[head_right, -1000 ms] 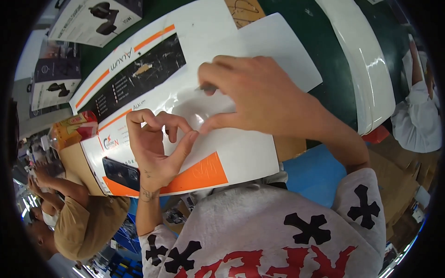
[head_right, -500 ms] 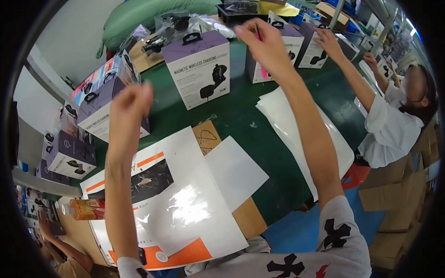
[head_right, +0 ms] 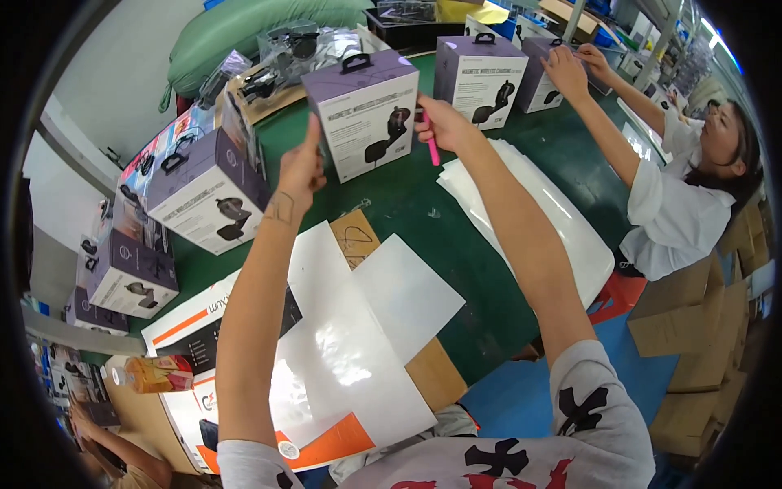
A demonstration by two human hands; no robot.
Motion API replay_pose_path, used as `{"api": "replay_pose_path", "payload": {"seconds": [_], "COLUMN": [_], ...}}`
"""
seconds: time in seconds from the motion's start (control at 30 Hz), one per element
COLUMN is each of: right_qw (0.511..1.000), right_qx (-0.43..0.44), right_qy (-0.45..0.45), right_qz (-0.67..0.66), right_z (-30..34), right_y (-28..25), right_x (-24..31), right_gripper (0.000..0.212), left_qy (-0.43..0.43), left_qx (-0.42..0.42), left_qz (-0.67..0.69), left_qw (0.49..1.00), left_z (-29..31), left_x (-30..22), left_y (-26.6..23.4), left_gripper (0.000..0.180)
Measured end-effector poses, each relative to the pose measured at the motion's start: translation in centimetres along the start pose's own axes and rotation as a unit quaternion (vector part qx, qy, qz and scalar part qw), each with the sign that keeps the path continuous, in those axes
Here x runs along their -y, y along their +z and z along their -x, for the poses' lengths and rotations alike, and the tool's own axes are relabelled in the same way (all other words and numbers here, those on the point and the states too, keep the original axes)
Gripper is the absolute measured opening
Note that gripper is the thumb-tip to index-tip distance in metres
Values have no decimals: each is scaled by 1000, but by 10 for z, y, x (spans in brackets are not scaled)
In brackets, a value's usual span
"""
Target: The recorder is applying protective film and tape to electronic product boxes on an assembly line.
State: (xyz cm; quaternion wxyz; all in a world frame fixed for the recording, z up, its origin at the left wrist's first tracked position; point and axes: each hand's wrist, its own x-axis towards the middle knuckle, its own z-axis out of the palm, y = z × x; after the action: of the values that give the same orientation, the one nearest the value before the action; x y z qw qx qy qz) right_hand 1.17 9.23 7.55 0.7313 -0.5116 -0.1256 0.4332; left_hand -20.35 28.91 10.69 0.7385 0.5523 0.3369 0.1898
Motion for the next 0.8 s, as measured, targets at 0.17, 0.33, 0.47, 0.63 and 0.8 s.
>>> {"api": "replay_pose_path", "payload": {"seconds": [0.17,0.33,0.47,0.63,0.8], "right_qw": [950,963,695,595,561], "right_qx": [-248,-36,71,279,243], "right_qy": [-187,-189,-389,-424,-394], "right_qz": [-24,186,600,623,686], "right_z": [86,171,268,271,275], "right_y": [34,63,145,174,203], "right_x": [-30,-101,-144,-218,-226], "right_gripper": [30,18,20,18,25], "left_qy": [197,117,152,166,224], "left_qx": [93,86,-75,9,2], "left_qz": [-266,-221,-135,-349,-429], "left_qw": [939,964,976,922,875], "left_z": [84,201,277,337,347], "left_x": [58,49,44,109,144], "left_y": [-73,-168,-208,-208,-188], "left_gripper": [38,20,10,20,20]}}
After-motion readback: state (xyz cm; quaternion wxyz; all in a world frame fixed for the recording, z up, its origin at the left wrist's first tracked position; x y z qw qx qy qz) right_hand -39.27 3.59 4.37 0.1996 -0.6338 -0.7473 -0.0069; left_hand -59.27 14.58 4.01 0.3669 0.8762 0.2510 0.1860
